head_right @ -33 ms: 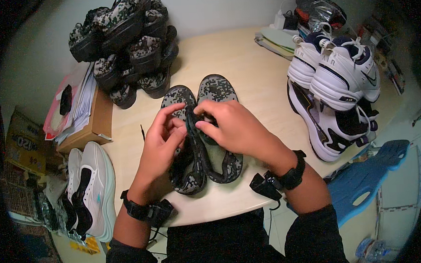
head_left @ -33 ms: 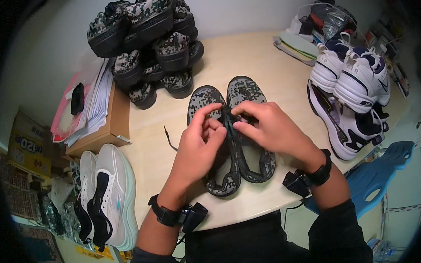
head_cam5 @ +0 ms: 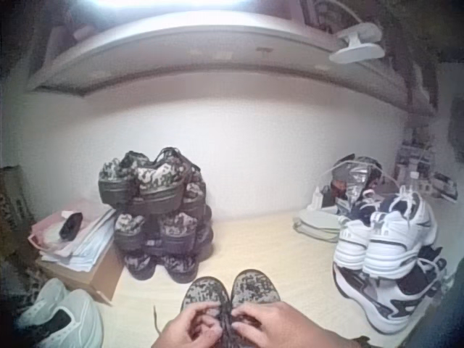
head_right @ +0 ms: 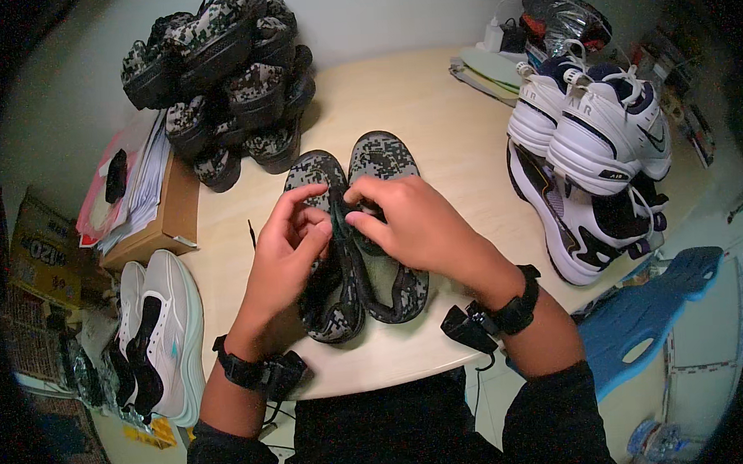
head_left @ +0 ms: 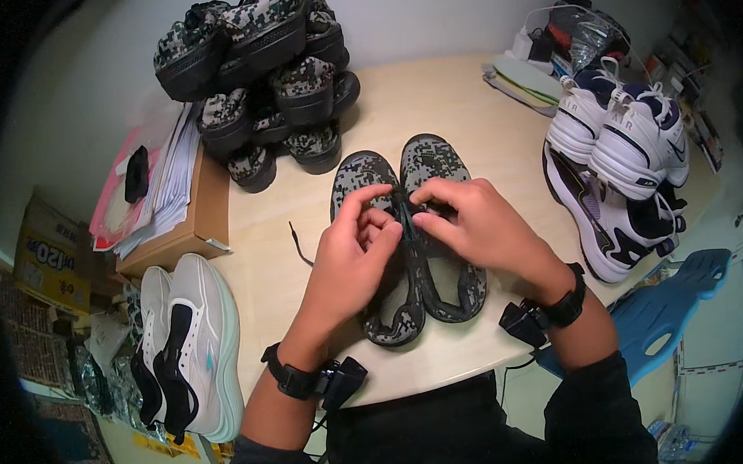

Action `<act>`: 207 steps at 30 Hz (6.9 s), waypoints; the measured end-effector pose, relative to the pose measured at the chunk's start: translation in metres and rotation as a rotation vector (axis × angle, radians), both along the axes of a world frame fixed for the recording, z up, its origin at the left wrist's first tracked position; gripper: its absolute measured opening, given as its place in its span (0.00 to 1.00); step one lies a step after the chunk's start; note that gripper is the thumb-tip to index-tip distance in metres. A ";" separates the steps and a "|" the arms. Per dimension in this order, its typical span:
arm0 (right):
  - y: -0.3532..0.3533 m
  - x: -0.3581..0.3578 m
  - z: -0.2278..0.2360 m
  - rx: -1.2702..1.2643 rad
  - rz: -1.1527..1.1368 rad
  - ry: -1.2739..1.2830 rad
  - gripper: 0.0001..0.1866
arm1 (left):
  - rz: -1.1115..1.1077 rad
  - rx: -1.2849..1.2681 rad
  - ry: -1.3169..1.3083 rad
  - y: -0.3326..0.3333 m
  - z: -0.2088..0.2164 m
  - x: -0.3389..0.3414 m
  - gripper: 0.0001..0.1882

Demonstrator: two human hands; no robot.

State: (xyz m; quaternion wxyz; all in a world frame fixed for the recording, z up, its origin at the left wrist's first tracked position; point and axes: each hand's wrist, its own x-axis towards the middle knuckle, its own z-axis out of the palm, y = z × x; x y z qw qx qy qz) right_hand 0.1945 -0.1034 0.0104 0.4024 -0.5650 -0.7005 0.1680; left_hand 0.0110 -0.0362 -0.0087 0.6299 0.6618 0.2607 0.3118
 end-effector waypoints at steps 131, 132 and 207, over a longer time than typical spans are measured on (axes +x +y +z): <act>0.007 0.026 -0.004 -0.429 -0.025 0.393 0.19 | 0.059 0.579 0.196 -0.002 0.002 -0.007 0.14; 0.004 0.027 -0.001 -0.457 0.020 0.441 0.18 | 0.060 0.579 0.197 0.000 0.003 -0.009 0.14; -0.006 -0.005 0.008 0.198 0.082 0.045 0.06 | 0.055 0.263 0.096 -0.004 0.020 -0.017 0.05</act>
